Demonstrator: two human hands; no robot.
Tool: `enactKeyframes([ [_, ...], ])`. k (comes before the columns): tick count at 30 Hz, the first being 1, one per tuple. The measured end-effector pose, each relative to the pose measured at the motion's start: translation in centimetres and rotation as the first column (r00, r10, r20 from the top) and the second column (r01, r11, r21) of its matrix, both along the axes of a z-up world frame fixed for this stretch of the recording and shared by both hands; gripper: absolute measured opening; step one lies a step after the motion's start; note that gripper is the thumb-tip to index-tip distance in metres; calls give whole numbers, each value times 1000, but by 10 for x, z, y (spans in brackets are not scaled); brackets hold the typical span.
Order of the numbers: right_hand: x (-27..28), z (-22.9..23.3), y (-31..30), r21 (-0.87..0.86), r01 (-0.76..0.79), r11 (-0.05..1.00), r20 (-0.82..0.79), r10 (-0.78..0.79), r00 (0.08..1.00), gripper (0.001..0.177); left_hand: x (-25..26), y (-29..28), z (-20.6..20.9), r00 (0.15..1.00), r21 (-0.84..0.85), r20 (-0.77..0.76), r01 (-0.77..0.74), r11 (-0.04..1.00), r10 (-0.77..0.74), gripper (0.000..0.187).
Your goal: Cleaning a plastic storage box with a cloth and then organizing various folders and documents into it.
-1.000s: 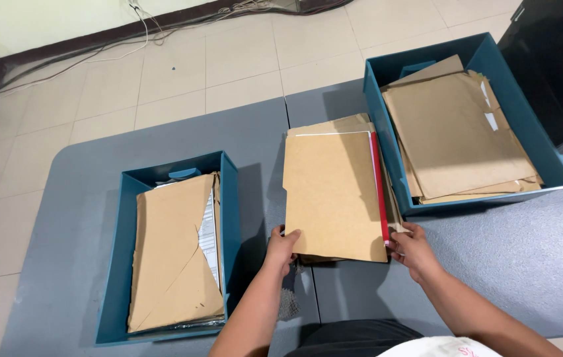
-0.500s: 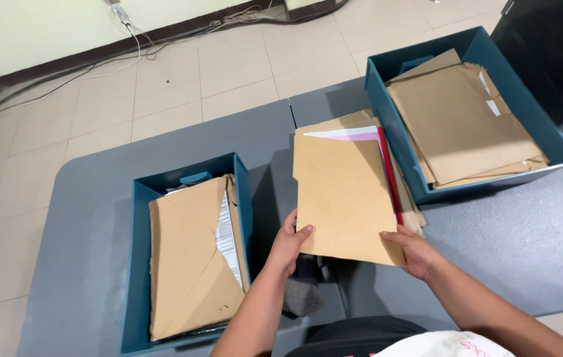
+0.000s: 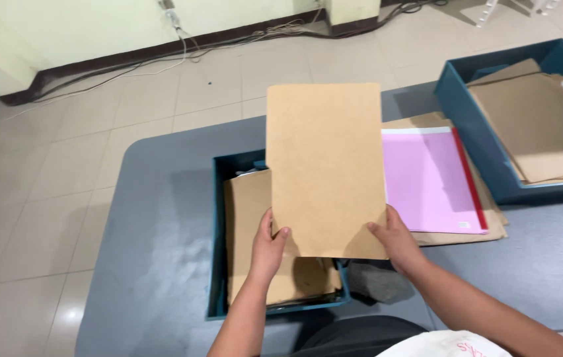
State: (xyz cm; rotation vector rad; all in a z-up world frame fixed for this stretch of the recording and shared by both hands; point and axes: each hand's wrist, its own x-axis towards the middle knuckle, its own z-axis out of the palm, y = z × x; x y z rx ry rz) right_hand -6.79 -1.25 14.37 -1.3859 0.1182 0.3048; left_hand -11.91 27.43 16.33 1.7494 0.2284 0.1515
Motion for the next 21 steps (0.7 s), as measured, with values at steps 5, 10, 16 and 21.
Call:
enactKeyframes([
  [5,-25,-8,88,-382,-76,921,179,154,972,80,-54,66,24,931,228,-304,-134,964,202,66],
  [10,-22,-79,120,-606,-227,762,93,352,931,84,-83,119,-61,966,327,-217,-65,943,142,57],
  [16,-21,-93,124,-758,-250,602,98,485,869,81,-87,110,-40,919,387,-344,-47,921,191,58],
  [21,-33,-69,119,-764,-221,606,166,516,840,84,-76,105,-29,915,482,-370,44,875,158,93],
])
